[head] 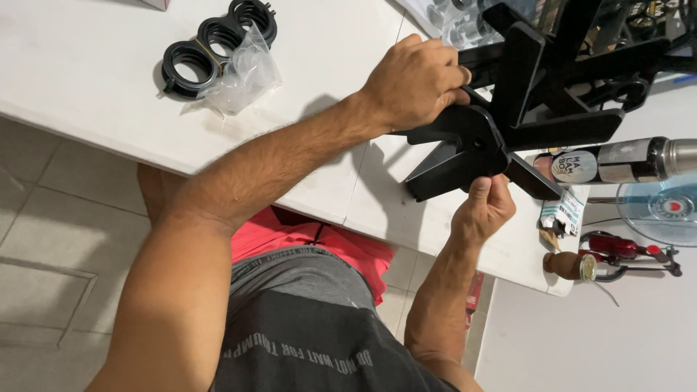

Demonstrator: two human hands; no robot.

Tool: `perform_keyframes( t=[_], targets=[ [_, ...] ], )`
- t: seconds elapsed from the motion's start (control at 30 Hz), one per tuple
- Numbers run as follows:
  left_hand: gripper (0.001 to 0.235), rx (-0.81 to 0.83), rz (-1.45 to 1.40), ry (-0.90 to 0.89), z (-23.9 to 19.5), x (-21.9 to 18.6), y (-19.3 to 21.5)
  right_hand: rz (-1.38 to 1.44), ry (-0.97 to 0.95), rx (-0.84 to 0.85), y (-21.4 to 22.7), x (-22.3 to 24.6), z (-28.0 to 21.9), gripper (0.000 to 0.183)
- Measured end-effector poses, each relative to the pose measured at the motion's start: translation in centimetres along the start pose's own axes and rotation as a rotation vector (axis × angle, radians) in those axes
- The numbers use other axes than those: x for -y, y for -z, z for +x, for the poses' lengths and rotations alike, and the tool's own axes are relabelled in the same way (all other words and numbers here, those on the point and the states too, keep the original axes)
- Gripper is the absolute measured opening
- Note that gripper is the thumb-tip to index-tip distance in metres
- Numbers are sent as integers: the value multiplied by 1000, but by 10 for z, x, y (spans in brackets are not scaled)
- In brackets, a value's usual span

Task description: Assembling a black plastic rotating display rack by connecting components with a central rod.

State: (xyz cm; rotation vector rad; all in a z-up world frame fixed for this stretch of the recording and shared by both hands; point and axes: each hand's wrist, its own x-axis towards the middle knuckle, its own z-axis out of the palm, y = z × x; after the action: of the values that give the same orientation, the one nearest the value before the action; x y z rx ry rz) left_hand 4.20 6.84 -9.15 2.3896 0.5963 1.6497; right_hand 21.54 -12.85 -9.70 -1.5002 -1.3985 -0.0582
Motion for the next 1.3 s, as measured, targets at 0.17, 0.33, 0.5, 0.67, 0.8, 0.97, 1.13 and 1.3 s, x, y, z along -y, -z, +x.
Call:
perform_keyframes(
  t=[0.17, 0.33, 0.5, 0.67, 0.8, 0.97, 1.13, 1.3],
  targets=[
    [16, 4, -57, 3, -8, -8, 1, 76, -19, -147, -6, 3, 0, 55],
    [41, 79, -158, 47, -9, -23, 15, 458, -183, -189, 1, -27, 5, 48],
    [49, 218, -190, 158, 7, -31, 9, 394, -275, -49, 2, -13, 15, 56],
    [24, 324, -358, 248, 22, -39, 22, 384, -189, 13, 14, -8, 30, 35],
    [33, 315, -324, 267, 22, -40, 22, 405, -200, 68, 14, -6, 30, 30],
    [35, 298, -369, 254, 17, -39, 19, 273, -176, 54, 15, 9, 28, 37],
    [46, 495, -387, 336, 27, -43, 38, 202, -133, 81, 18, 3, 28, 41],
    [52, 568, -288, 159, 34, -33, 30, 351, -119, -18, 27, -56, 20, 67]
  ],
)
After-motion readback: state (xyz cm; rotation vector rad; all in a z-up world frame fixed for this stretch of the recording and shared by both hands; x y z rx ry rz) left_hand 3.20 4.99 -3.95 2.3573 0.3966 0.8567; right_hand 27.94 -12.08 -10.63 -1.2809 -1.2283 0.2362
